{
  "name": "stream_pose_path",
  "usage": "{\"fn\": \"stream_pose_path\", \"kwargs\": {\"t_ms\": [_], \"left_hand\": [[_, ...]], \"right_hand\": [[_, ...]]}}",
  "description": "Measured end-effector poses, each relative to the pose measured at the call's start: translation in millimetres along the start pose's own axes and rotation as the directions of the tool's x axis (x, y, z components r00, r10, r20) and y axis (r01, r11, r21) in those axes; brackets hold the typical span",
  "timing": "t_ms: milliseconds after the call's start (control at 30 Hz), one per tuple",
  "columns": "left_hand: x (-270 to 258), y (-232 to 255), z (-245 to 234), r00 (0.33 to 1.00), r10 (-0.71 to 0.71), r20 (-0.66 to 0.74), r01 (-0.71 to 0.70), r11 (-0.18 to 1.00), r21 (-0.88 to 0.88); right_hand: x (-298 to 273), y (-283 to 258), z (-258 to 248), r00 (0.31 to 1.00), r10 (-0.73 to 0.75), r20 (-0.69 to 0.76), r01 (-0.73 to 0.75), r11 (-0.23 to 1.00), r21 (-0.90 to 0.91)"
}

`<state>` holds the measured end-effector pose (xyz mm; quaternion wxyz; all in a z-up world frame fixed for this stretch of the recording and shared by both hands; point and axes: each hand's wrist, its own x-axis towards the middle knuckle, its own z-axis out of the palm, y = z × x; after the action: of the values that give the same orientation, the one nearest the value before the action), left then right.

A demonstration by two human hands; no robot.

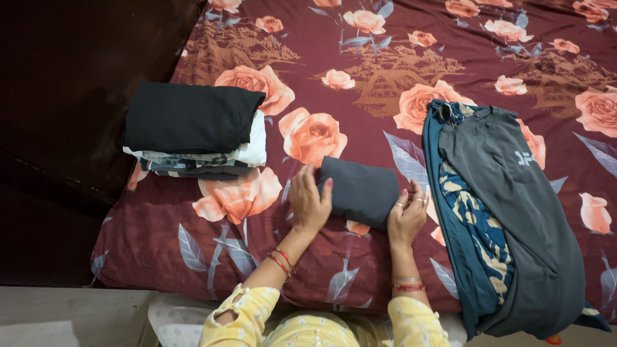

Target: The person folds several pieces of clothing on a bed, including a black garment, dark gray shorts, a gray t-shirt, and a blue patterned dress. Each item is smoothed, folded into a compact rectangle, and stacked on the left side of the bed.

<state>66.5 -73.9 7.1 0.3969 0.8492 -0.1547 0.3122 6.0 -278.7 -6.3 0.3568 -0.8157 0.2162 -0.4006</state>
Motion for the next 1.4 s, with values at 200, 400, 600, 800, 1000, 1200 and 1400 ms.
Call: {"fn": "stream_pose_path", "kwargs": {"t_ms": [200, 400, 600, 800, 1000, 1200, 1400], "left_hand": [[0, 18, 33, 0.863, 0.326, 0.385, -0.392, 0.914, 0.105], [7, -17, 51, 0.853, 0.145, 0.502, -0.271, 0.944, 0.188], [11, -60, 63, 0.890, -0.069, 0.450, -0.012, 0.985, 0.174], [-3, -70, 54, 0.982, -0.127, 0.139, 0.094, 0.970, 0.225], [-13, -44, 26, 0.971, -0.227, 0.079, 0.212, 0.964, 0.162], [-28, -39, 47, 0.943, -0.244, 0.226, 0.202, 0.960, 0.193], [-14, -66, 31, 0.720, -0.445, 0.533, 0.595, 0.791, -0.143]], "right_hand": [[-1, -18, 24, 0.792, -0.524, 0.314, 0.566, 0.823, -0.054], [-2, 5, 49, 0.777, -0.413, 0.475, 0.587, 0.748, -0.310], [7, 27, 58, 0.881, -0.190, 0.432, 0.354, 0.872, -0.338], [12, 51, 65, 0.964, -0.073, 0.256, 0.158, 0.932, -0.326], [-10, 42, 48, 0.973, 0.083, 0.213, 0.039, 0.857, -0.514], [-21, 36, 27, 0.938, 0.224, 0.265, -0.096, 0.901, -0.422], [-8, 19, 7, 0.532, 0.469, 0.705, -0.824, 0.479, 0.303]]}}
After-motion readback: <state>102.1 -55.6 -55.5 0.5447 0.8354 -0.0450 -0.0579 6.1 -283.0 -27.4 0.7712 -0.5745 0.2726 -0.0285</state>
